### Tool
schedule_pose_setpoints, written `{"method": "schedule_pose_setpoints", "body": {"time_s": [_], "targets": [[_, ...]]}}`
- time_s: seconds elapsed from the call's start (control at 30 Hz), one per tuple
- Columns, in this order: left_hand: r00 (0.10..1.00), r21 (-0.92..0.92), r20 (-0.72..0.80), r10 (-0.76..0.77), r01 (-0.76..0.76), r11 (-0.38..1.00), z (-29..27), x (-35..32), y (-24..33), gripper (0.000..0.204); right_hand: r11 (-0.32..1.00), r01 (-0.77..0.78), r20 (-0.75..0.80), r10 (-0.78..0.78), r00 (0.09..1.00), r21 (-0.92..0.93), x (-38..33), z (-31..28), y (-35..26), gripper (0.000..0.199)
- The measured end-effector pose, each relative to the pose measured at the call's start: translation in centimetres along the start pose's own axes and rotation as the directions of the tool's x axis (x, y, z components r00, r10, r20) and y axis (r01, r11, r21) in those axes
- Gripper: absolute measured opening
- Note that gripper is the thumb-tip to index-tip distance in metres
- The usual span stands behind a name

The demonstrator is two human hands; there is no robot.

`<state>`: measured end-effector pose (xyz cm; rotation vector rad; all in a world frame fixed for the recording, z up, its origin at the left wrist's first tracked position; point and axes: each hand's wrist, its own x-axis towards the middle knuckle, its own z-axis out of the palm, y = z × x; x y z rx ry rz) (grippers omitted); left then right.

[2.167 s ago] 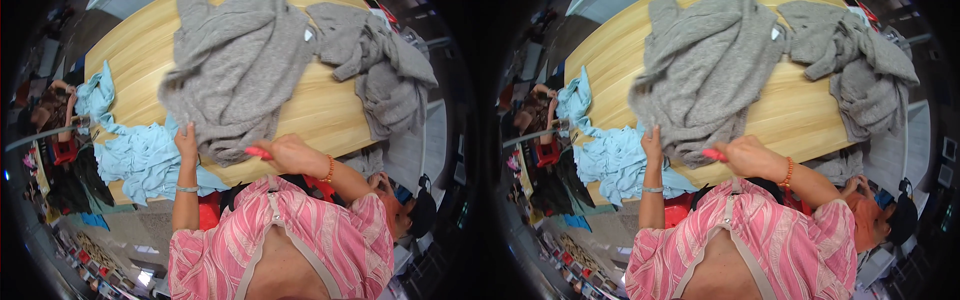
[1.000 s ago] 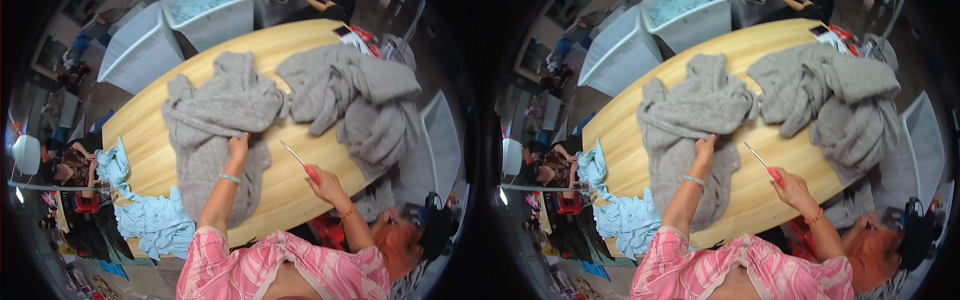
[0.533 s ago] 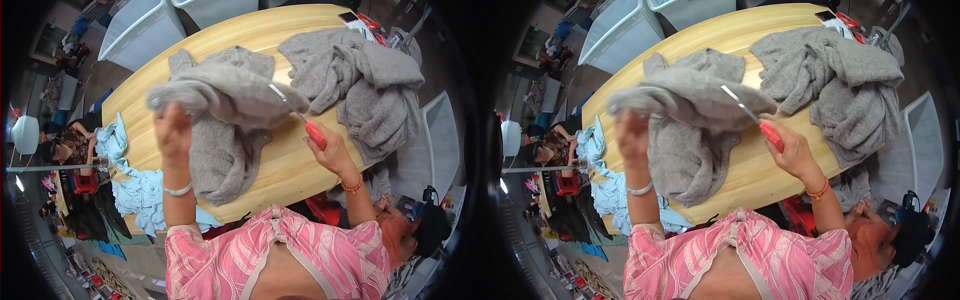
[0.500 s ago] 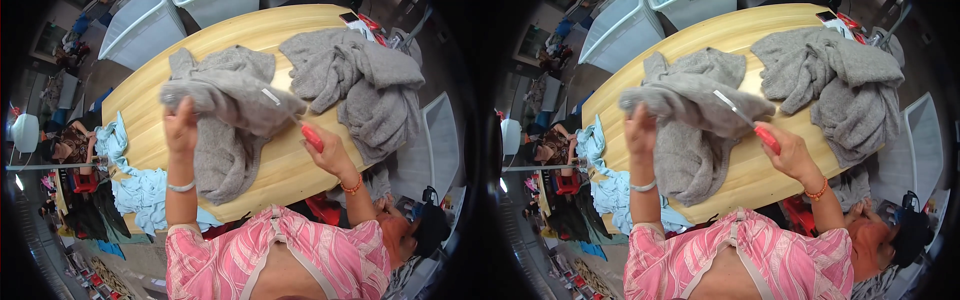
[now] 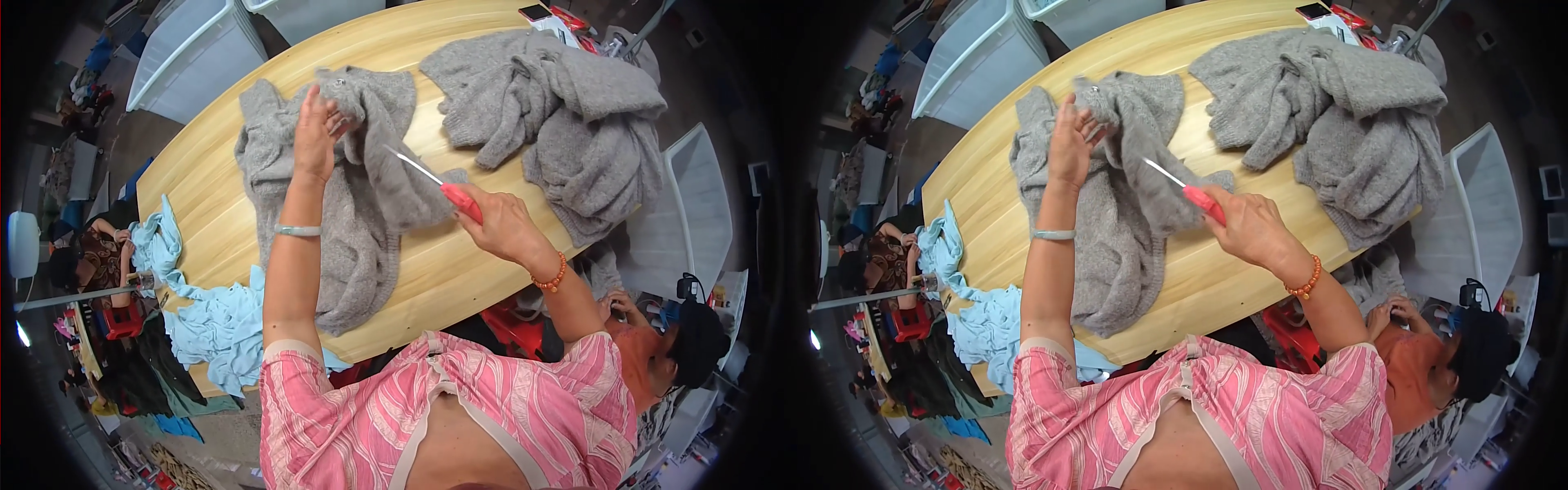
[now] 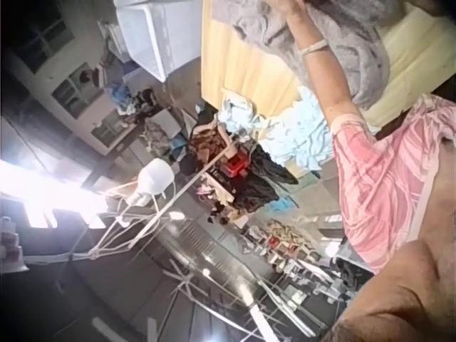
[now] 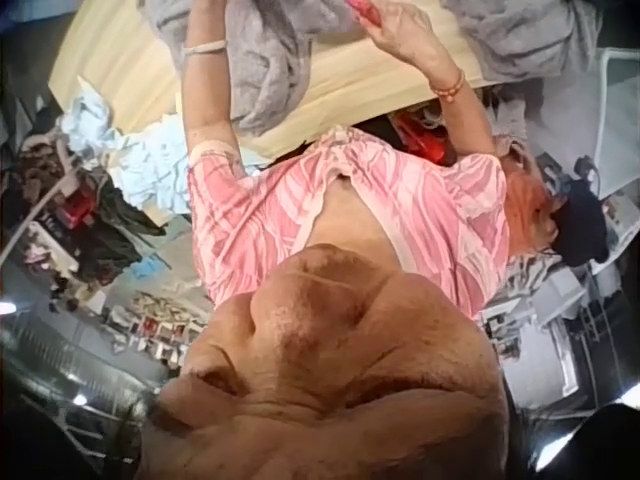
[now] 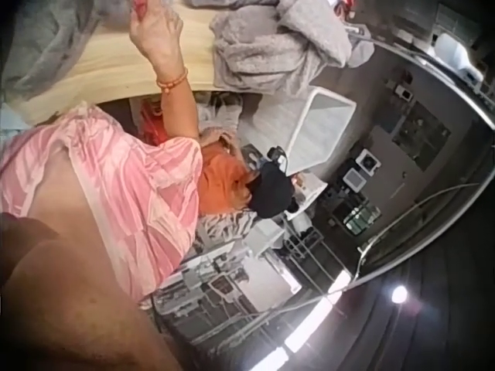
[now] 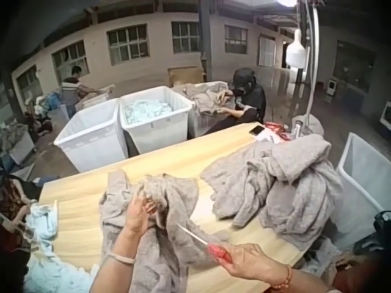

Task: Trimming loose threads from grey sweaters using scissors on a factory work table.

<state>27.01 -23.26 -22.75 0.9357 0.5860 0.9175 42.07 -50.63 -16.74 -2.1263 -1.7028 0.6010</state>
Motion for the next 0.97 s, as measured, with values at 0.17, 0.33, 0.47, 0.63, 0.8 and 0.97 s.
{"method": "schedule_pose_setpoints", "body": {"time_s": [0.17,0.33,0.47,0.63,0.8,0.97], "targets": [[0.903,0.529,-0.167,-0.395,0.420,0.737,-5.7,-1.4,-9.9,0.058,0.989,-0.107,-0.094,0.116,0.989,0.100,-1.1,1.5,3.3,0.036],[1.000,0.892,-0.024,0.015,0.014,0.452,-5.5,-1.6,-13.5,0.057,0.977,-0.191,-0.047,0.196,0.979,0.092,-2.4,2.0,5.0,0.035],[0.944,0.967,0.114,0.309,-0.177,0.182,-2.2,1.0,-13.8,0.056,0.974,-0.204,-0.041,0.209,0.977,0.099,-2.6,2.1,6.3,0.034],[0.849,0.152,-0.218,-0.482,0.517,0.842,-1.3,4.2,-13.3,0.041,0.977,-0.201,0.051,0.198,0.979,0.066,-1.0,1.4,5.8,0.033],[0.955,0.401,-0.239,-0.176,0.263,0.877,-1.2,1.7,-16.1,0.030,0.988,-0.153,0.101,0.153,0.983,-0.012,0.7,0.8,6.1,0.030],[0.999,0.756,0.016,0.032,-0.033,0.654,-2.8,-1.9,-17.7,0.030,0.973,-0.201,0.148,0.217,0.965,-0.111,2.1,0.5,7.5,0.032]]}}
